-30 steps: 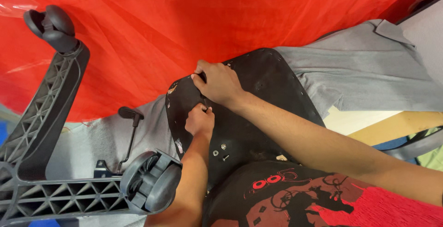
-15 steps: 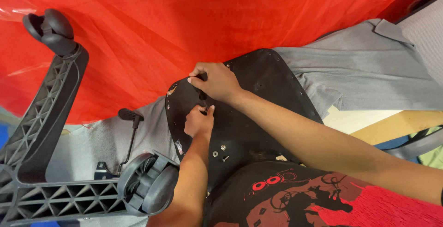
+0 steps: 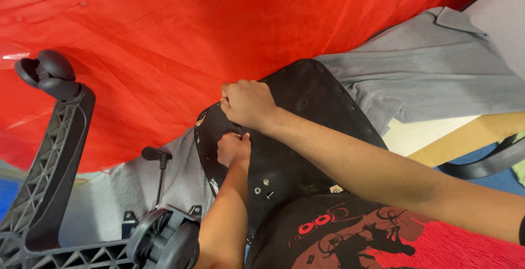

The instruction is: The person uses a screwdriver to remove screws from the underside of an overturned office chair base. They work on multiple screw locations, loosening and removing fasteners while the chair remains upside down on a red sheet.

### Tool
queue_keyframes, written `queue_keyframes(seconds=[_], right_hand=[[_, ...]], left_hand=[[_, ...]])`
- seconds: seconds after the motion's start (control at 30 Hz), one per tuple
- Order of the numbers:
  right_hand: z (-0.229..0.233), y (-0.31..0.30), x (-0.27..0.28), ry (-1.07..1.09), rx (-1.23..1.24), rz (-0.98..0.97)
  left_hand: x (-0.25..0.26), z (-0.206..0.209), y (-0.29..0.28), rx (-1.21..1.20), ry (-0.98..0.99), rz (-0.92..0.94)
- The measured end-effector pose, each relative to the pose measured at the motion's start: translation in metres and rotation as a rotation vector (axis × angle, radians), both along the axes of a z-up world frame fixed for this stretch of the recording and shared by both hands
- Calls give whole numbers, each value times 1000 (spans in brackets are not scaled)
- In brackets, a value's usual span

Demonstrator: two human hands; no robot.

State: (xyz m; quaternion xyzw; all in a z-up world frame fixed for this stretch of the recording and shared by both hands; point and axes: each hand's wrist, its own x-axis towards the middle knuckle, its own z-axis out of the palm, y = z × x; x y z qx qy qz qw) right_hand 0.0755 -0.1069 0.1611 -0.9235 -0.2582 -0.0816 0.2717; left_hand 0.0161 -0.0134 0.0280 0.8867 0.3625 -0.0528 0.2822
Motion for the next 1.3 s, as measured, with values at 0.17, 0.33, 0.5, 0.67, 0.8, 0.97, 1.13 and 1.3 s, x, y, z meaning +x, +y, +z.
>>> queue_keyframes(seconds=[0.17, 0.33, 0.5, 0.67, 0.8, 0.97, 1.13, 1.3], right_hand=[[-9, 4, 8, 57, -6, 53], [-19, 20, 9, -7, -180, 93], [-15, 29, 10, -12, -360, 139], [11, 44, 21, 198, -702, 278], [18, 58, 26, 250, -826, 329], [13, 74, 40, 314, -902, 302], [7, 85, 47, 342, -970, 325], [15, 88, 49, 337, -1057, 402]], left_hand=[[3, -1, -5, 22, 6, -15], [4, -5, -3, -7, -4, 54], [8, -12, 3, -81, 27, 122], [12, -16, 5, -78, -11, 126], [14, -10, 8, -96, 98, 91], [20, 3, 10, -97, 202, 56], [14, 1, 10, -115, 221, 76], [23, 4, 12, -119, 251, 46]])
